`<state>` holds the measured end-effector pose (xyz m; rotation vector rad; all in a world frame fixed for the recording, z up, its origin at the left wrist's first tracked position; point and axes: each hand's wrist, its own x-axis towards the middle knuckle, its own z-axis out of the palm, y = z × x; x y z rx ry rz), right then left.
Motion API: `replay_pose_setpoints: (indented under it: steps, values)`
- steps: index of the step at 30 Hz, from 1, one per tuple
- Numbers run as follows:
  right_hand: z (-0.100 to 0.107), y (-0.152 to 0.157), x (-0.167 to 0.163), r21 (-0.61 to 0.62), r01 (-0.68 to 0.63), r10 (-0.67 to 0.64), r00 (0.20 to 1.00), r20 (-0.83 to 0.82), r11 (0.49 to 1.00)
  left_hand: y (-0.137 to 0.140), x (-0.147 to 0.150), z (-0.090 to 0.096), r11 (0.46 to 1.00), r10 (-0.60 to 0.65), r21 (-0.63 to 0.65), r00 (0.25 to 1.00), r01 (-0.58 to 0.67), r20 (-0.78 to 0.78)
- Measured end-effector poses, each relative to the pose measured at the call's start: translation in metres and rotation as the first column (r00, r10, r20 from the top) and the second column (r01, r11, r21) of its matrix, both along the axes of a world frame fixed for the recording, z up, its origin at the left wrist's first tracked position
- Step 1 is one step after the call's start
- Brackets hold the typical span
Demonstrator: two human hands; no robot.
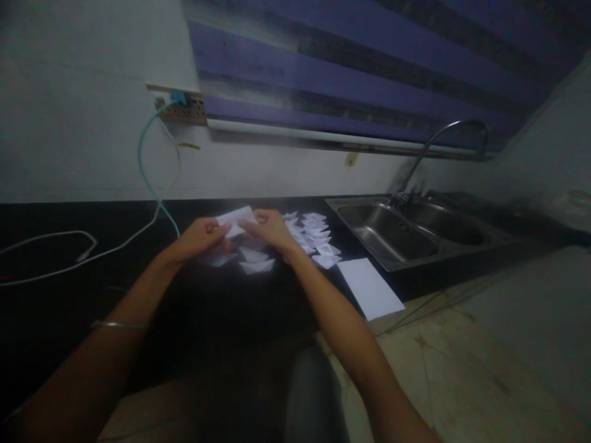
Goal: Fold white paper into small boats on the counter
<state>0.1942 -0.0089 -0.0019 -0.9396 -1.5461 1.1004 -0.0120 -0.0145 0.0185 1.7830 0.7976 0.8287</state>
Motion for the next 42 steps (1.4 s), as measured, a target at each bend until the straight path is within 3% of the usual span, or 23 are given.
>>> replay_pose_setpoints:
  steps: [3, 8, 20, 23, 26, 32, 42]
  values:
    - [0.002, 0.000, 0.002, 0.064, -0.047, 0.044, 0.998, 0.048, 0.997, 0.001, -0.001, -0.004, 0.999, -0.041, 0.000, 0.999, 0.041, -0.017]
    - [0.005, 0.000, 0.002, 0.213, -0.036, -0.003, 0.984, 0.179, 0.976, -0.001, 0.002, -0.005, 0.986, -0.167, -0.030, 0.978, 0.165, -0.122]
    - [-0.002, 0.008, 0.005, 0.151, -0.055, 0.033, 0.988, 0.150, 0.987, 0.000, 0.001, -0.007, 0.985, -0.167, 0.016, 0.973, 0.172, -0.161]
    - [-0.002, 0.008, 0.003, 0.231, -0.093, 0.063, 0.989, 0.132, 0.969, -0.002, 0.004, -0.006, 0.990, -0.118, 0.058, 0.985, 0.126, -0.123]
    - [-0.001, 0.007, 0.001, 0.274, -0.114, 0.080, 0.988, 0.131, 0.955, -0.001, 0.006, -0.006, 0.983, -0.027, 0.179, 0.996, 0.041, -0.085]
    - [0.005, 0.003, 0.001, 0.302, -0.086, 0.042, 0.988, 0.151, 0.949, 0.004, 0.006, -0.008, 0.939, 0.005, 0.344, 0.996, 0.025, -0.085]
    - [0.006, 0.004, 0.004, 0.362, -0.027, -0.031, 0.988, 0.154, 0.932, 0.006, 0.003, -0.012, 0.968, 0.050, 0.246, 0.998, -0.042, -0.026]
